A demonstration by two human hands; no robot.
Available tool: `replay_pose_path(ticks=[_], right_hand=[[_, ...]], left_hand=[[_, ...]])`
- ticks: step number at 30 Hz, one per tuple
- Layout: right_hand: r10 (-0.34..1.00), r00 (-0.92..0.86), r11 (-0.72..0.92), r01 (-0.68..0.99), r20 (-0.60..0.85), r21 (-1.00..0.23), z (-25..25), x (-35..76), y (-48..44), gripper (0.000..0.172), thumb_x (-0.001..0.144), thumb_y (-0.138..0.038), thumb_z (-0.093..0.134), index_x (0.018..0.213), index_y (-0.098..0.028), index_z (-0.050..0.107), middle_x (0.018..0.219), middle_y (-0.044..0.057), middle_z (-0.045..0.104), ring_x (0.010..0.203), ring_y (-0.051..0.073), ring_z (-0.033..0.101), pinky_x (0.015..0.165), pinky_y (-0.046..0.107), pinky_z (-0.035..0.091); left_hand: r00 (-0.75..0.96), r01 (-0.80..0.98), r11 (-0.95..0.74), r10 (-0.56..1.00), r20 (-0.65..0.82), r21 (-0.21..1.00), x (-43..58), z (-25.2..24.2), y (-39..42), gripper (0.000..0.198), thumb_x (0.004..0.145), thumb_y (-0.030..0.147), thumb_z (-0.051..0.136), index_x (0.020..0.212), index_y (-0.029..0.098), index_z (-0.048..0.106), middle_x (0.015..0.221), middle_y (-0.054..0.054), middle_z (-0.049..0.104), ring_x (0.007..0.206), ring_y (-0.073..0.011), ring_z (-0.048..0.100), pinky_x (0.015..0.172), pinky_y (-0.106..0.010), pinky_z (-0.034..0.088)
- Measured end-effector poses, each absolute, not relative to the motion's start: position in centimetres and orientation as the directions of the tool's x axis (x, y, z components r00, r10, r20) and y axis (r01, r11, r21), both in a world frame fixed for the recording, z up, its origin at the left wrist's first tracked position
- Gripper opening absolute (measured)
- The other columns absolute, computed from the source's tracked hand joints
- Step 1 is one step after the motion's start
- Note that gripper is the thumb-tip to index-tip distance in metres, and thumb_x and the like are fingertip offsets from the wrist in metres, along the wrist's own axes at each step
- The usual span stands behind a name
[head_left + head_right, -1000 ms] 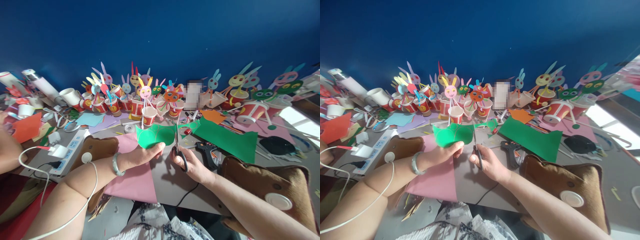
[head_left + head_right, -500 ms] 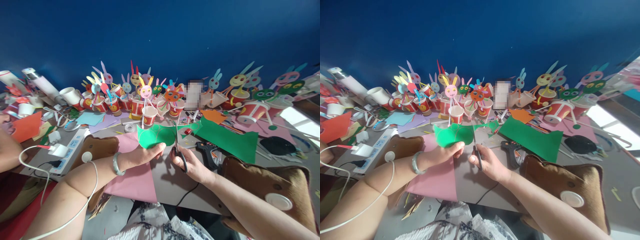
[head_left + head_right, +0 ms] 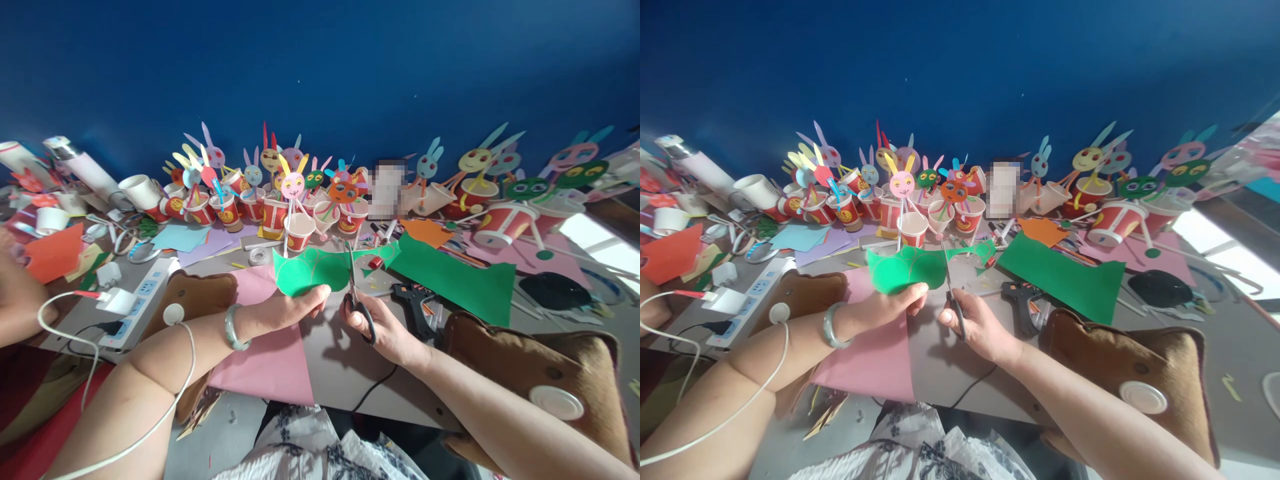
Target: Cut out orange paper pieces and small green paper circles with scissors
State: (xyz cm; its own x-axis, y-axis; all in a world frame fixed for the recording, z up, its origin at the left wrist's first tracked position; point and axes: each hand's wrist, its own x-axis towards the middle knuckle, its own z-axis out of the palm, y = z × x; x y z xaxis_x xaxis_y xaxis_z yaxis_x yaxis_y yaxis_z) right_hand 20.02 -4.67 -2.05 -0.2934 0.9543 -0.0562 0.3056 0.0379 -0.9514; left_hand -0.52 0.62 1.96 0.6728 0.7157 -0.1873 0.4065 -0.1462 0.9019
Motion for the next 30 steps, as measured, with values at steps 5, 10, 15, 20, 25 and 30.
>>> replay_pose_path(ticks=[5,10,15,20,25,30], right_hand=[[0.954,-0.293,0.033,0.3,-0.06,-0.953,-2.13,20.02,-4.64,0.071,0.071,-0.09,0.048,0.071,-0.019,0.046,0.063,-0.004,0.039,0.059,0.012,0.033,0.054,0.026,0.029],[0.954,-0.293,0.034,0.306,-0.06,-0.951,-2.14,20.1,-4.59,0.071,0.072,-0.09,0.046,0.07,-0.019,0.047,0.062,-0.004,0.039,0.058,0.011,0.034,0.054,0.026,0.029],[0.956,-0.288,0.045,0.3,-0.046,-0.953,-2.37,20.1,-4.58,0.072,0.071,-0.091,0.046,0.07,-0.018,0.047,0.062,-0.004,0.039,0.057,0.011,0.034,0.053,0.026,0.029],[0.956,-0.288,0.043,0.306,-0.05,-0.951,-2.32,20.11,-4.53,0.073,0.07,-0.091,0.048,0.069,-0.018,0.048,0.061,-0.004,0.039,0.057,0.011,0.033,0.052,0.026,0.028],[0.956,-0.288,0.044,0.302,-0.047,-0.952,-2.24,20.26,-4.45,0.072,0.07,-0.09,0.049,0.069,-0.018,0.048,0.061,-0.004,0.039,0.057,0.011,0.032,0.052,0.026,0.027],[0.956,-0.289,0.036,0.304,-0.056,-0.952,-2.13,20.36,-4.43,0.072,0.069,-0.09,0.051,0.067,-0.018,0.047,0.06,-0.003,0.04,0.057,0.011,0.033,0.053,0.026,0.028]], left_hand=[[0.677,0.385,-0.142,0.716,-0.173,0.912,-0.56,1.98,0.56,0.041,0.096,0.043,0.034,0.063,0.02,0.043,0.064,0.004,0.047,0.064,-0.0116,0.048,0.082,-0.025,0.045],[0.669,0.401,-0.158,0.724,-0.171,0.902,-0.55,2.05,0.44,0.039,0.096,0.041,0.034,0.064,0.02,0.044,0.064,0.003,0.046,0.064,-0.0118,0.048,0.083,-0.025,0.045],[0.691,0.381,-0.206,0.712,-0.13,0.901,-0.73,1.68,0.61,0.043,0.097,0.046,0.032,0.065,0.02,0.043,0.064,0.004,0.045,0.064,-0.0117,0.047,0.085,-0.026,0.046],[0.707,0.387,-0.218,0.694,-0.136,0.896,-0.83,1.65,0.68,0.039,0.097,0.042,0.031,0.066,0.021,0.042,0.064,0.004,0.044,0.065,-0.0115,0.047,0.088,-0.025,0.046],[0.68,0.382,-0.183,0.72,-0.141,0.906,-0.61,1.99,0.49,0.038,0.096,0.041,0.032,0.064,0.021,0.041,0.063,0.003,0.044,0.065,-0.0116,0.047,0.086,-0.024,0.048],[0.666,0.404,-0.242,0.738,-0.103,0.882,-0.61,1.62,0.65,0.036,0.094,0.034,0.031,0.062,0.021,0.04,0.061,0.003,0.046,0.062,-0.0117,0.046,0.085,-0.026,0.048]])
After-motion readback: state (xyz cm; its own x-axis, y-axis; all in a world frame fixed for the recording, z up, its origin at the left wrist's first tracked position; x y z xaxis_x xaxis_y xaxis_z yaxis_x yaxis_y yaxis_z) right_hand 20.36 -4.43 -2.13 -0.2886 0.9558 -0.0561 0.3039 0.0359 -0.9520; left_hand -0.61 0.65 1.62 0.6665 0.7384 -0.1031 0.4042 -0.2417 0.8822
